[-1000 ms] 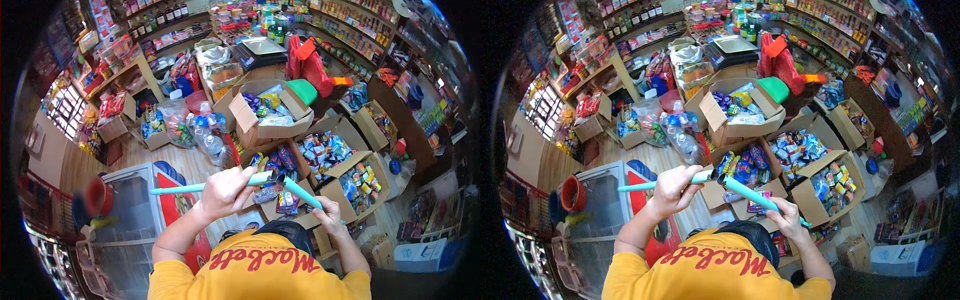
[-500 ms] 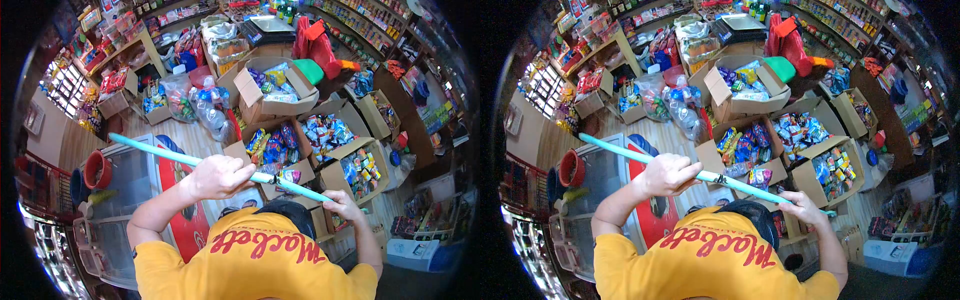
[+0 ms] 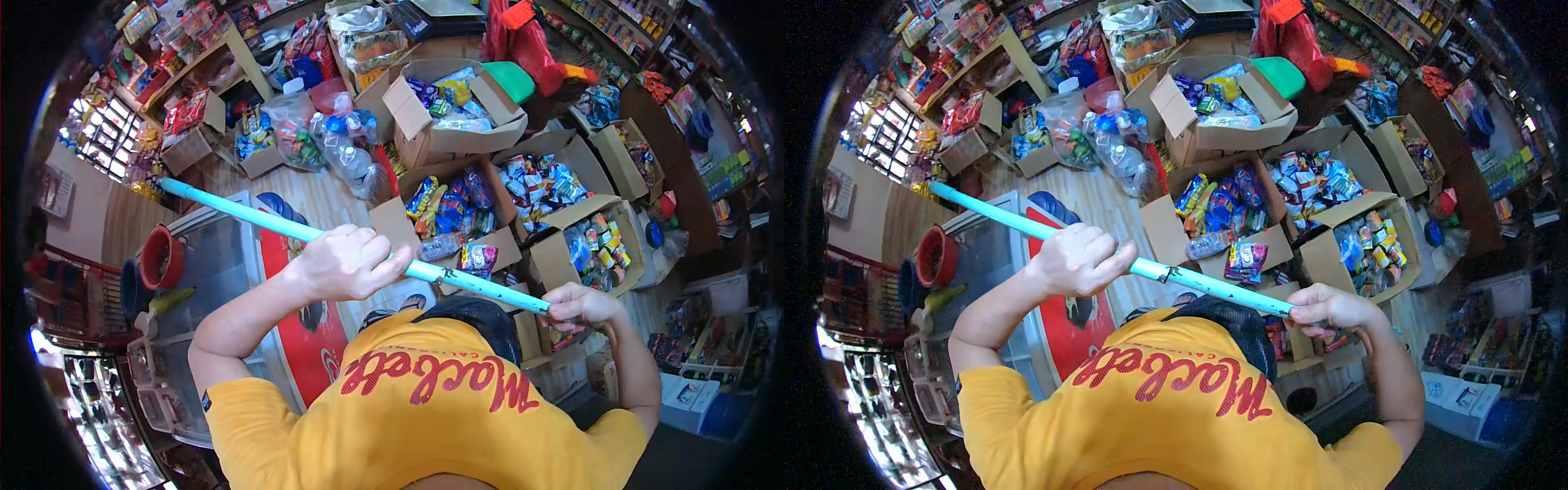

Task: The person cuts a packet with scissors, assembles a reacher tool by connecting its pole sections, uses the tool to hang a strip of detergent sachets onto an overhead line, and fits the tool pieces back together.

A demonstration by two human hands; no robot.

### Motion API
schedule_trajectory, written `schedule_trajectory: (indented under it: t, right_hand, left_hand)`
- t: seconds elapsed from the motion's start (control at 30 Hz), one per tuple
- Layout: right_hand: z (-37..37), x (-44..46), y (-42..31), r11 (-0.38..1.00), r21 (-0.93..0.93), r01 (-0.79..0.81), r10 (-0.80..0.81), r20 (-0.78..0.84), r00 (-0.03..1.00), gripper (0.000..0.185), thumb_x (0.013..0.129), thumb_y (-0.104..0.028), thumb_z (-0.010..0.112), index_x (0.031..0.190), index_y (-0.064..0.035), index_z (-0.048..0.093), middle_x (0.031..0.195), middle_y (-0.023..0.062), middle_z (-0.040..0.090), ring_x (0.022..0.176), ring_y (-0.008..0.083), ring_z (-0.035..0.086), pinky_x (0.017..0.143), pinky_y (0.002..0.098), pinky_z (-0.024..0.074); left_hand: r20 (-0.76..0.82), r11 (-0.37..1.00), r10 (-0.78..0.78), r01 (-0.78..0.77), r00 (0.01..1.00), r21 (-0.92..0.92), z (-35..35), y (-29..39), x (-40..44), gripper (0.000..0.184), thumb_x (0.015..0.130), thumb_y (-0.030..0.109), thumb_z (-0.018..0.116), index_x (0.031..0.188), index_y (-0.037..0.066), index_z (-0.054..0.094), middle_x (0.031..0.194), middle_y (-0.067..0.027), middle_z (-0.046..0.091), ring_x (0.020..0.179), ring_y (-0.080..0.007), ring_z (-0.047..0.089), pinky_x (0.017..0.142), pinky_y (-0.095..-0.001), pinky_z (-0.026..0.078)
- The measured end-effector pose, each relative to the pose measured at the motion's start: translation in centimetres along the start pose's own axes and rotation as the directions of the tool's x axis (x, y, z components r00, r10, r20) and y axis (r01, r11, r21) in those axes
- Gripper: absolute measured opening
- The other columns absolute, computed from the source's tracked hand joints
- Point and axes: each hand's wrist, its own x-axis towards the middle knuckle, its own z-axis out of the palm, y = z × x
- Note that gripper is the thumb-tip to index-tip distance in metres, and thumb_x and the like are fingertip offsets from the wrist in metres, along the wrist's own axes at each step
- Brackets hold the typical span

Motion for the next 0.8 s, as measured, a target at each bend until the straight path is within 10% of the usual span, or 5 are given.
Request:
schedule_trajectory:
  t: [0.17,0.27,0.47,0.67,0.8]
  right_hand:
    - [0.6,0.0,-0.7,0.984,-0.163,0.07,-0.09,-0.121,0.989,0.025,0.087,-0.03,0.055,0.084,-0.0056,0.056,0.056,-0.0033,0.045,0.05,0.0066,0.041,0.044,0.0225,0.0294]
    - [2.3,-0.2,-1.3,0.581,-0.805,0.12,-0.555,-0.284,0.782,0.029,0.083,-0.031,0.057,0.078,-0.0024,0.055,0.059,0.011,0.048,0.054,0.0221,0.05,0.052,0.034,0.038]
    - [1.1,1.0,0.2,0.278,-0.96,-0.046,-0.724,-0.24,0.647,0.026,0.078,-0.022,0.06,0.068,-0.0025,0.047,0.055,0.0138,0.043,0.047,0.0281,0.046,0.046,0.0375,0.0334]
    - [0.8,0.0,-0.2,0.934,-0.326,0.147,-0.275,-0.39,0.879,0.023,0.082,-0.025,0.055,0.071,-0.0047,0.051,0.053,-0.0003,0.042,0.045,0.0081,0.039,0.04,0.027,0.0282]
    - [3.1,-0.1,-1.7,0.998,0.008,0.066,-0.064,-0.131,0.989,0.028,0.083,-0.032,0.057,0.081,-0.0038,0.053,0.054,0.0,0.045,0.042,0.0058,0.036,0.037,0.0208,0.026]
  left_hand:
    - [0.102,0.986,-0.083,0.097,0.991,-0.136,0.4,-0.5,0.0,0.023,0.076,0.025,0.061,0.092,0.009,0.055,0.058,-0.0031,0.043,0.049,-0.0185,0.052,0.042,-0.0317,0.04]
    - [0.213,0.897,-0.207,0.272,0.955,-0.348,0.2,-0.3,0.0,0.022,0.08,0.028,0.059,0.089,0.009,0.053,0.061,-0.0077,0.05,0.054,-0.0261,0.056,0.046,-0.038,0.043]
    - [0.456,0.789,-0.17,0.398,0.874,-0.468,1.2,-0.8,0.0,0.024,0.086,0.032,0.051,0.089,0.008,0.05,0.063,-0.0129,0.054,0.064,-0.0318,0.059,0.053,-0.0427,0.044]
    - [0.025,0.898,-0.31,0.301,0.95,-0.321,0.5,-0.2,0.1,0.024,0.085,0.03,0.053,0.089,0.007,0.05,0.062,-0.0074,0.048,0.055,-0.0269,0.055,0.048,-0.038,0.043]
    - [-0.109,0.968,-0.194,0.173,0.975,-0.18,0.0,-1.1,-0.6,0.021,0.081,0.027,0.057,0.089,0.008,0.054,0.059,-0.0017,0.042,0.049,-0.0184,0.051,0.042,-0.0319,0.039]
